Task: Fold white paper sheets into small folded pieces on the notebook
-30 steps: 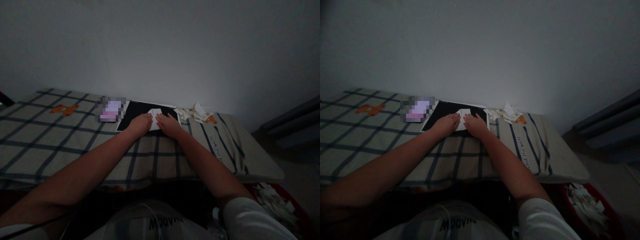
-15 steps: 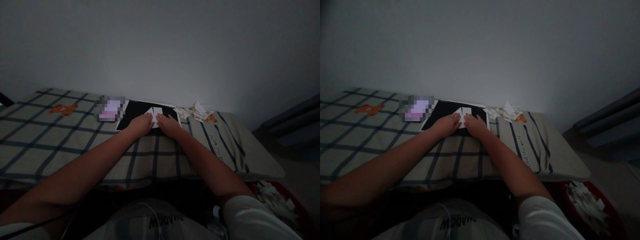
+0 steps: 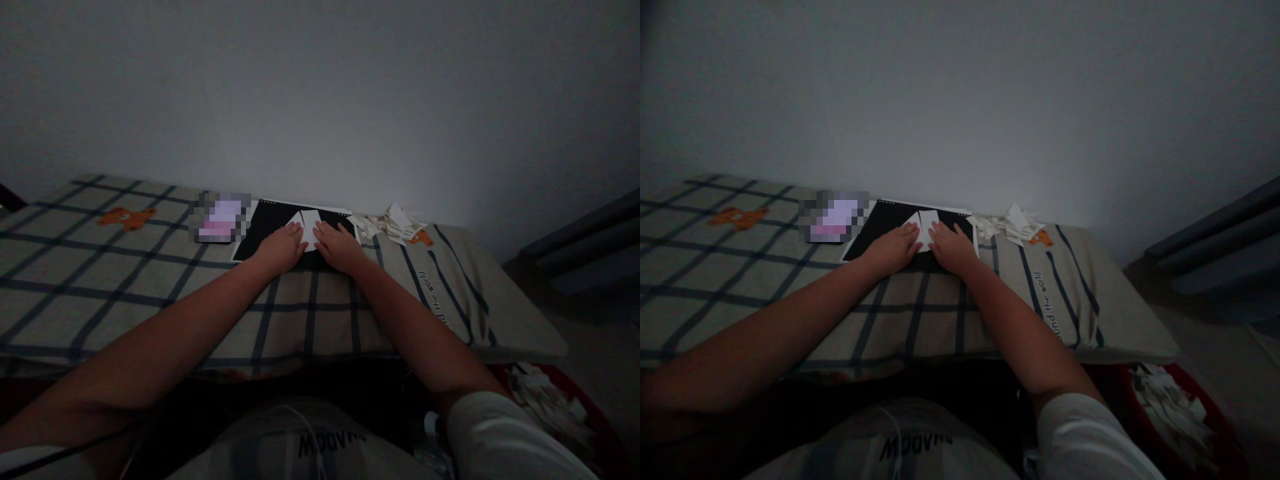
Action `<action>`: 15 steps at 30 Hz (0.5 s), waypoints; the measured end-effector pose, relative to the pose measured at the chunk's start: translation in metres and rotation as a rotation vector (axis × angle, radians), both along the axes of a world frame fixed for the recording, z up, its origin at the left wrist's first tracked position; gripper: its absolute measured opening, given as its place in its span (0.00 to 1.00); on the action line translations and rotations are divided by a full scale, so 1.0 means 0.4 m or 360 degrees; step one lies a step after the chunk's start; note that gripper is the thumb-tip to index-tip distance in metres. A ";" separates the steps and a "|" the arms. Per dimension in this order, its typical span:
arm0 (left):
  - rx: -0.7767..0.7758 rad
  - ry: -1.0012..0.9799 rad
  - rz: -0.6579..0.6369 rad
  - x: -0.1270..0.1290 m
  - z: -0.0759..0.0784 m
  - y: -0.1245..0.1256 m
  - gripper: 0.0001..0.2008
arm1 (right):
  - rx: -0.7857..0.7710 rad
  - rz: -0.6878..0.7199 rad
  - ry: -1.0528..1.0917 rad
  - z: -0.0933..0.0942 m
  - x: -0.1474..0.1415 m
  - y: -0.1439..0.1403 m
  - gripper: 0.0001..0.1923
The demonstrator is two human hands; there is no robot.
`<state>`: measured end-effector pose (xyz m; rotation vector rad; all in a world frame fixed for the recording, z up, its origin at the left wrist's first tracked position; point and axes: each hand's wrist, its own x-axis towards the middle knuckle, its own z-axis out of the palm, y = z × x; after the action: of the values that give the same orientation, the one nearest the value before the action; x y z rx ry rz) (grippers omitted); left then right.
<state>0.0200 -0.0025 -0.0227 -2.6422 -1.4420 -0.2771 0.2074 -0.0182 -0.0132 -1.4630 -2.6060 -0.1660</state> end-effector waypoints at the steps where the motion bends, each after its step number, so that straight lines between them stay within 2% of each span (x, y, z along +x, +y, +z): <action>1: -0.0006 0.0003 0.0006 0.000 0.001 0.000 0.25 | -0.0018 0.0018 0.0000 -0.001 0.001 0.002 0.25; 5: -0.0034 0.0012 0.0004 0.001 0.001 0.002 0.27 | -0.0110 0.0015 -0.0010 -0.011 0.001 0.007 0.25; 15: -0.0050 0.0021 0.0005 0.000 -0.002 0.006 0.28 | -0.0125 -0.0012 -0.0085 -0.006 0.007 -0.001 0.26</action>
<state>0.0199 0.0000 -0.0237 -2.6607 -1.4586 -0.2385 0.2101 -0.0185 -0.0154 -1.5137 -2.6783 -0.1063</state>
